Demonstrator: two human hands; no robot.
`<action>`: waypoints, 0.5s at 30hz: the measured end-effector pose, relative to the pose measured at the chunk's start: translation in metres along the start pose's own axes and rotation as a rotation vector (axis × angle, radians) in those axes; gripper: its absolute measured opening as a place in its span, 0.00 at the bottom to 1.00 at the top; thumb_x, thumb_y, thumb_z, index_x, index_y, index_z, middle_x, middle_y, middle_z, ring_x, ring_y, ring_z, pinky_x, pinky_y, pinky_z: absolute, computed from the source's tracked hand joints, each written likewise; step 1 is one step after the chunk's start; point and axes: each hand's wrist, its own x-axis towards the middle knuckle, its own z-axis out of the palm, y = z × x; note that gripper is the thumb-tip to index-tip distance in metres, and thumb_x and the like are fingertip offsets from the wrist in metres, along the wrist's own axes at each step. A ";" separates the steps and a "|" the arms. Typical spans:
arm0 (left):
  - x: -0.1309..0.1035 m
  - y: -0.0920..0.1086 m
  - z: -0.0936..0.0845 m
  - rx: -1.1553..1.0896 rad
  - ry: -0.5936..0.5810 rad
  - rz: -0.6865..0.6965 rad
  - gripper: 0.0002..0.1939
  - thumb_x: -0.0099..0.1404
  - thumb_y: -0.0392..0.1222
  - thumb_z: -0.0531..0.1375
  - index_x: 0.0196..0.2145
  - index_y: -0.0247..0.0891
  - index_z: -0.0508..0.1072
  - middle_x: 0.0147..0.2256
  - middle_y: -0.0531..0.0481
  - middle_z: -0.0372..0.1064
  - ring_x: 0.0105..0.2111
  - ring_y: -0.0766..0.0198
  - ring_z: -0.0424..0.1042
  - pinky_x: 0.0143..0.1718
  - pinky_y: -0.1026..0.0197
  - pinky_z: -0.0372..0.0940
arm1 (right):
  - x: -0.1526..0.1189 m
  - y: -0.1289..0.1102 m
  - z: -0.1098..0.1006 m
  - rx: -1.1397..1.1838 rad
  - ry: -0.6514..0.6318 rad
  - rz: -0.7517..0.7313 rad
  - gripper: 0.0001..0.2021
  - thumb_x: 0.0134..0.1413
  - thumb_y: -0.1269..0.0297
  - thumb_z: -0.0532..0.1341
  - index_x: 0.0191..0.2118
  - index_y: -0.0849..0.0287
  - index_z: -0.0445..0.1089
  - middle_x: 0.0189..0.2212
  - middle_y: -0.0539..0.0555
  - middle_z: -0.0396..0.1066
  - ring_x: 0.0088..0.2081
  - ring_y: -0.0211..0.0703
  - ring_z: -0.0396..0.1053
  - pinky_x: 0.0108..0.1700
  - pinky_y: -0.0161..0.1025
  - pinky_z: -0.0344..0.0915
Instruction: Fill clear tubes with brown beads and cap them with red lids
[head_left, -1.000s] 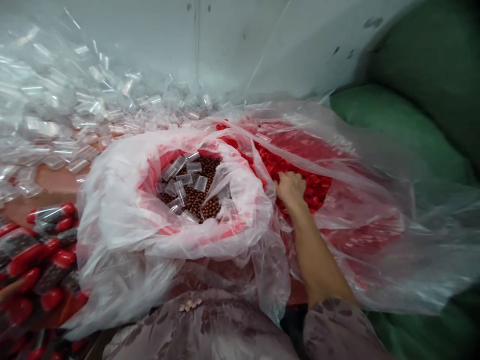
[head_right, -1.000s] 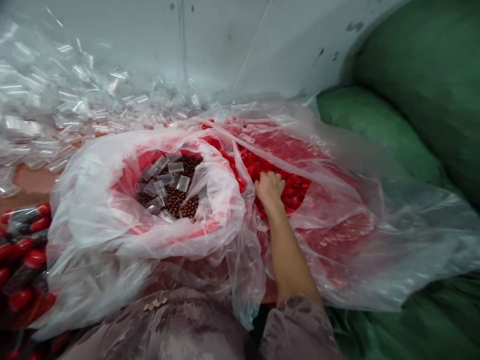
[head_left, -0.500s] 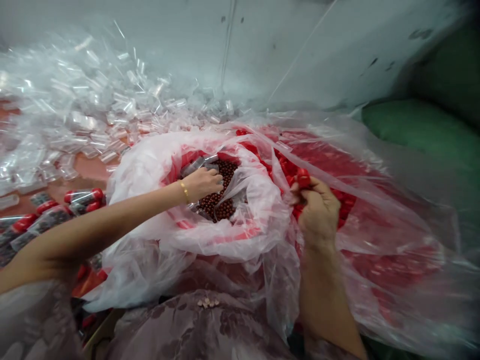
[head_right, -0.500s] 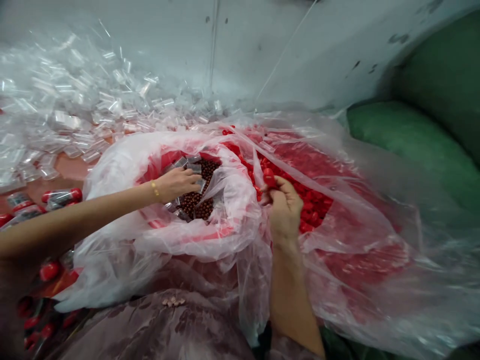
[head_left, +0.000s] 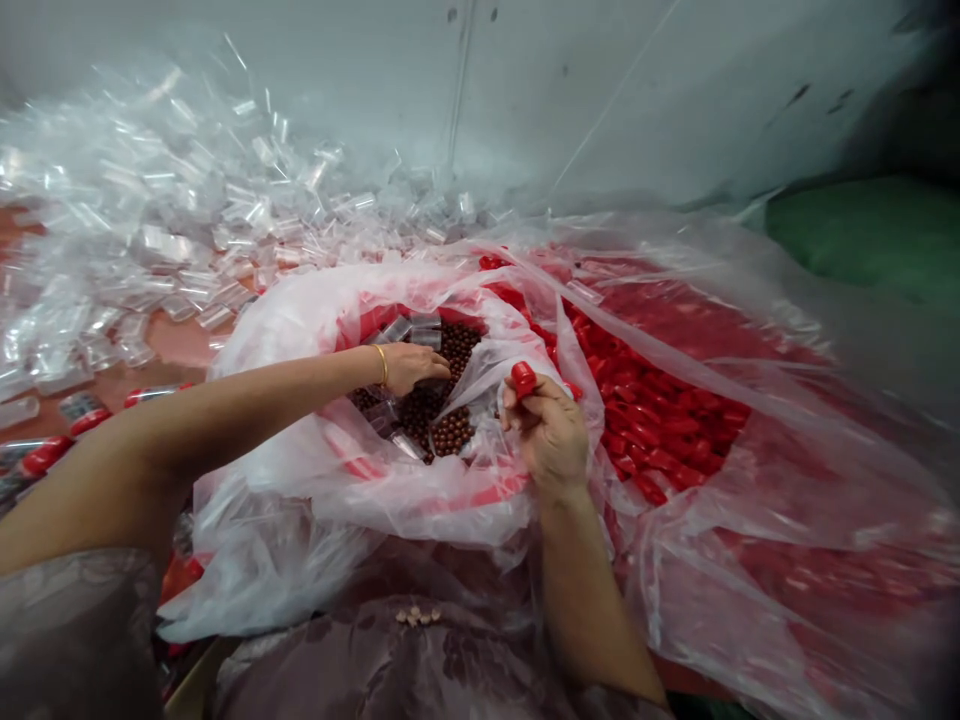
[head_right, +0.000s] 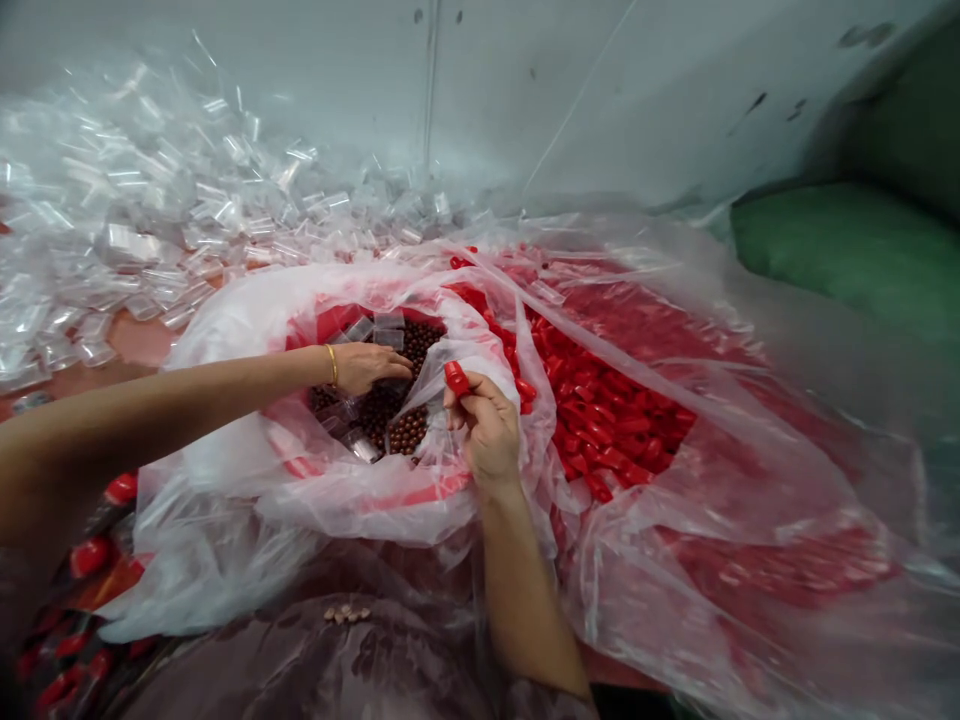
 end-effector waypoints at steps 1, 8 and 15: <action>0.002 -0.005 0.000 0.013 0.000 -0.007 0.28 0.51 0.27 0.54 0.51 0.34 0.69 0.53 0.41 0.66 0.49 0.57 0.67 0.46 0.60 0.60 | 0.000 0.000 0.000 -0.009 -0.005 0.003 0.08 0.38 0.69 0.55 0.27 0.58 0.70 0.19 0.46 0.66 0.15 0.30 0.55 0.18 0.31 0.53; 0.019 -0.009 0.010 0.088 0.101 -0.018 0.23 0.57 0.39 0.59 0.52 0.41 0.69 0.46 0.40 0.70 0.42 0.56 0.69 0.39 0.59 0.59 | -0.002 0.002 0.000 -0.028 -0.013 0.035 0.09 0.39 0.68 0.56 0.29 0.58 0.71 0.19 0.46 0.66 0.16 0.30 0.56 0.18 0.32 0.53; 0.013 0.024 -0.004 -0.039 0.020 -0.342 0.19 0.64 0.46 0.51 0.48 0.35 0.69 0.37 0.40 0.74 0.36 0.59 0.72 0.39 0.61 0.63 | -0.003 -0.001 0.001 -0.021 0.000 0.052 0.08 0.39 0.68 0.56 0.28 0.58 0.71 0.20 0.46 0.66 0.17 0.31 0.57 0.19 0.32 0.52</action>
